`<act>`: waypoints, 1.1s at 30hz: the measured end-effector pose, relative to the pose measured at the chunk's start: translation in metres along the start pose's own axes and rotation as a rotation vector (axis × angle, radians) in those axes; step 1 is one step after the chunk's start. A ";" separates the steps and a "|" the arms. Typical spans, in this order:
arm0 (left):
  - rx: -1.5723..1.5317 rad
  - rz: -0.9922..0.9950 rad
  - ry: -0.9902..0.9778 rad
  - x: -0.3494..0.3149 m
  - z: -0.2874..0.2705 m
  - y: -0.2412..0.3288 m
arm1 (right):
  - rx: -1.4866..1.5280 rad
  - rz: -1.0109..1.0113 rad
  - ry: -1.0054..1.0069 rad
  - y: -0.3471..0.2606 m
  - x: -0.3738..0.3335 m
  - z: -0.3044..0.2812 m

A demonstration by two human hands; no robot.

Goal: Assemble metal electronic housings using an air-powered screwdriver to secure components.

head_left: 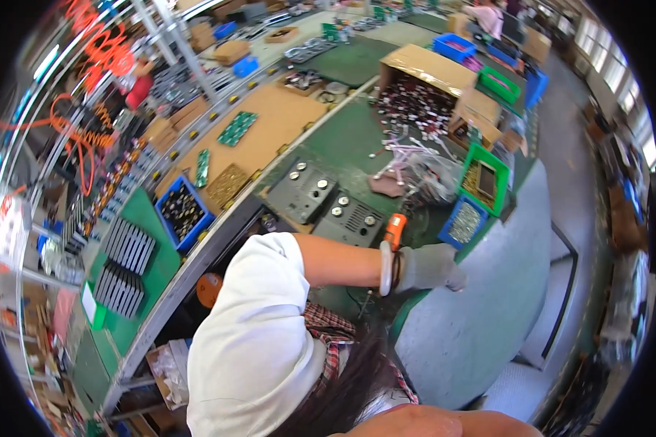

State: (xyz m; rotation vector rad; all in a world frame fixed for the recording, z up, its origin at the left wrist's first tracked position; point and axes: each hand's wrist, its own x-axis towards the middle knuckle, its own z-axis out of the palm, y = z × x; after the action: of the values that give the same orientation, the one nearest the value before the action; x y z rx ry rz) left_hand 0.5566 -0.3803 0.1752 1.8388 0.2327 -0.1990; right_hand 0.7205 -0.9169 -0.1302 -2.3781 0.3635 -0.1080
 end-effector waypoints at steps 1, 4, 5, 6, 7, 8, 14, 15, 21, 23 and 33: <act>-0.022 0.000 0.053 -0.010 -0.008 -0.001 | 0.001 -0.066 -0.015 -0.021 0.020 0.012; 0.175 0.176 -0.028 -0.039 -0.038 0.007 | 0.010 -0.269 -0.048 -0.112 0.069 0.050; 0.264 0.131 -0.074 -0.055 -0.051 0.021 | 0.009 -0.328 -0.057 -0.142 0.074 0.061; 0.241 0.124 -0.023 -0.078 -0.065 0.030 | 0.010 -0.391 -0.073 -0.175 0.074 0.074; 0.262 0.089 -0.028 -0.099 -0.079 0.037 | 0.010 -0.449 -0.082 -0.207 0.072 0.084; 0.282 0.055 -0.038 -0.120 -0.093 0.034 | 0.010 -0.504 -0.089 -0.237 0.068 0.093; 0.059 0.173 0.152 -0.251 -0.193 -0.041 | 0.036 -0.689 -0.040 -0.349 -0.010 0.112; -0.080 0.308 0.193 -0.275 -0.211 -0.061 | 0.046 -0.712 -0.032 -0.365 -0.027 0.114; -0.030 0.059 0.984 -0.341 -0.292 -0.199 | 0.111 -0.828 0.032 -0.465 -0.113 0.136; -0.155 -0.082 1.102 -0.346 -0.304 -0.241 | 0.134 -0.867 0.053 -0.506 -0.131 0.148; -0.637 -0.397 1.624 -0.372 -0.366 -0.429 | -0.527 -1.381 -0.059 -0.852 -0.290 0.413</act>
State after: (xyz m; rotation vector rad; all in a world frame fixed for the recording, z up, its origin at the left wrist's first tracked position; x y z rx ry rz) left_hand 0.0915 0.0665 -0.0272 0.9000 1.5566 1.0401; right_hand 0.7130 0.0346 0.1448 -2.6564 -1.4738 -0.6135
